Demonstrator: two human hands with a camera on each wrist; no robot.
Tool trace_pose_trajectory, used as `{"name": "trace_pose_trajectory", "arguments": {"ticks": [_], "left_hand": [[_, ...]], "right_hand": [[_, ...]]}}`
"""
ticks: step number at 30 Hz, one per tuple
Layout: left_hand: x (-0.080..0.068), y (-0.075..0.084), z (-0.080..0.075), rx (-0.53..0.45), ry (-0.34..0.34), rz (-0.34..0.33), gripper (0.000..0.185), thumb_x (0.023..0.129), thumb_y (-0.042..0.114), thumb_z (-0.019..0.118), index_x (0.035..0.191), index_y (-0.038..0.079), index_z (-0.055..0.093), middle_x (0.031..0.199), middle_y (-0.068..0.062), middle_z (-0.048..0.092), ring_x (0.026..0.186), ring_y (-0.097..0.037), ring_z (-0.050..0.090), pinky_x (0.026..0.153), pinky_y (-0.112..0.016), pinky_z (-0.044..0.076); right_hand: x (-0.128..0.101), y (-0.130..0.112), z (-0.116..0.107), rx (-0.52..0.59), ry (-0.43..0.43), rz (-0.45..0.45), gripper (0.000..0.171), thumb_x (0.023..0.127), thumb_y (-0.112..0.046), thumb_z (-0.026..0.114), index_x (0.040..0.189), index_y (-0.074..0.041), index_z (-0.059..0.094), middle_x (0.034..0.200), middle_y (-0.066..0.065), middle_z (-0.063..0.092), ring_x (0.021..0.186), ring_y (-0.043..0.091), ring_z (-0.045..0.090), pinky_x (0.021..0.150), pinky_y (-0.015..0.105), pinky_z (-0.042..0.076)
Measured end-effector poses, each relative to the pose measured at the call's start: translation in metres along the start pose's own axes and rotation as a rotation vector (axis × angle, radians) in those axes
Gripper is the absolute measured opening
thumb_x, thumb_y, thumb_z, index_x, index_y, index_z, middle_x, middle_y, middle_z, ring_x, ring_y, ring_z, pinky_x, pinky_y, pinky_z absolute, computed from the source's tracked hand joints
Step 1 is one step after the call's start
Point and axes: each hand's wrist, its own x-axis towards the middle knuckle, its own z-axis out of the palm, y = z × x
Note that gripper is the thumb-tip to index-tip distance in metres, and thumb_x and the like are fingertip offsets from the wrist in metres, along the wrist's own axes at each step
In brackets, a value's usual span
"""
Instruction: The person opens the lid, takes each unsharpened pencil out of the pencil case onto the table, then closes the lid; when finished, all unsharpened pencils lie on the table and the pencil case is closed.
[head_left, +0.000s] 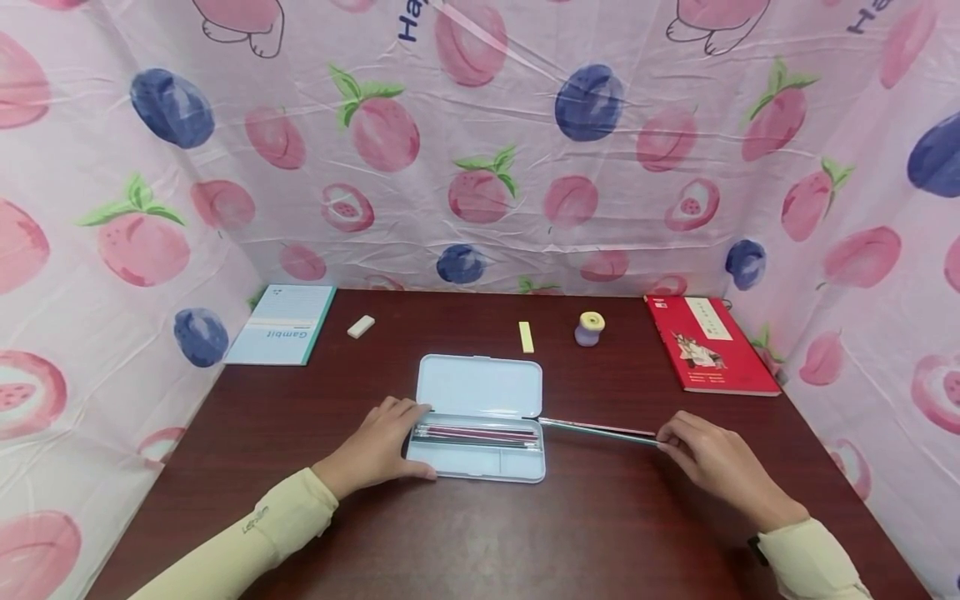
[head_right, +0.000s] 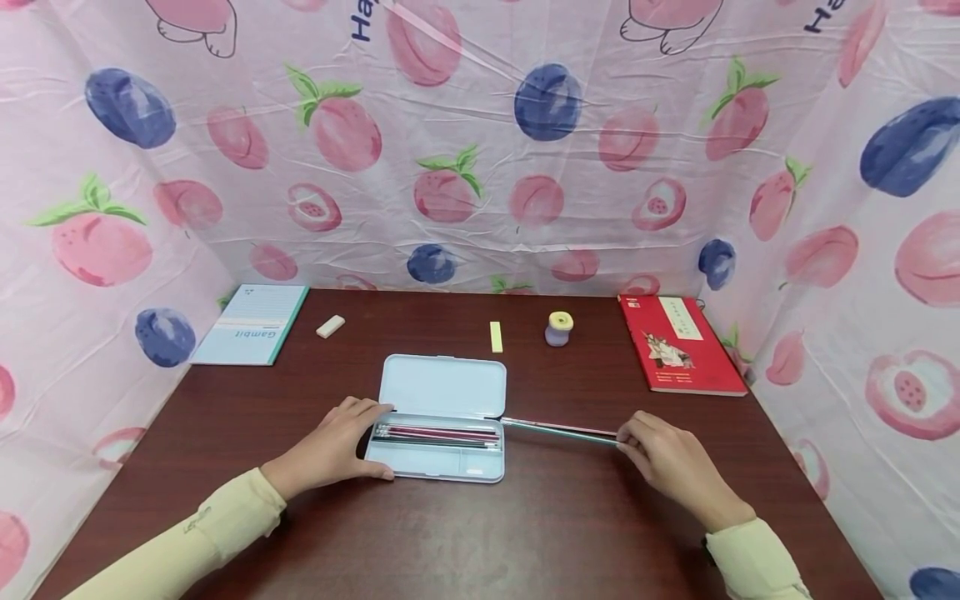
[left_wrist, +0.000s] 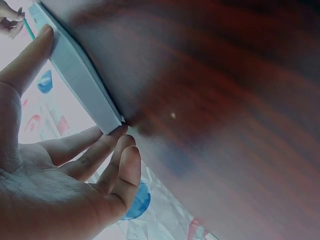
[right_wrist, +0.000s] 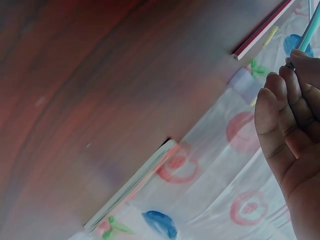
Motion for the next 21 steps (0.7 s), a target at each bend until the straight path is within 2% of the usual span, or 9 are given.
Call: {"name": "trace_pose_trajectory", "arguments": {"ticks": [12,21], "left_hand": [[0.001,-0.001,0.0,0.023,0.006,0.002,0.099,0.074,0.055,0.095,0.152,0.008,0.056,0.142,-0.011,0.064,0.126,-0.028,0.053,0.114,-0.054,0.044],[0.001,-0.003,0.003,0.017,0.008,0.011,0.098,0.074,0.055,0.095,0.152,0.008,0.056,0.142,-0.011,0.064,0.126,-0.029,0.054,0.114,-0.054,0.044]], "right_hand": [[-0.016,0.017,-0.001,-0.004,0.009,0.003,0.042,0.066,-0.009,0.099,0.089,-0.026,0.068,0.082,-0.019,0.06,0.072,-0.005,0.053,0.06,0.023,0.05],[-0.013,0.017,0.001,0.022,-0.086,0.033,0.035,0.072,-0.014,0.098,0.089,-0.027,0.07,0.083,-0.02,0.062,0.072,-0.008,0.053,0.063,0.023,0.053]]}}
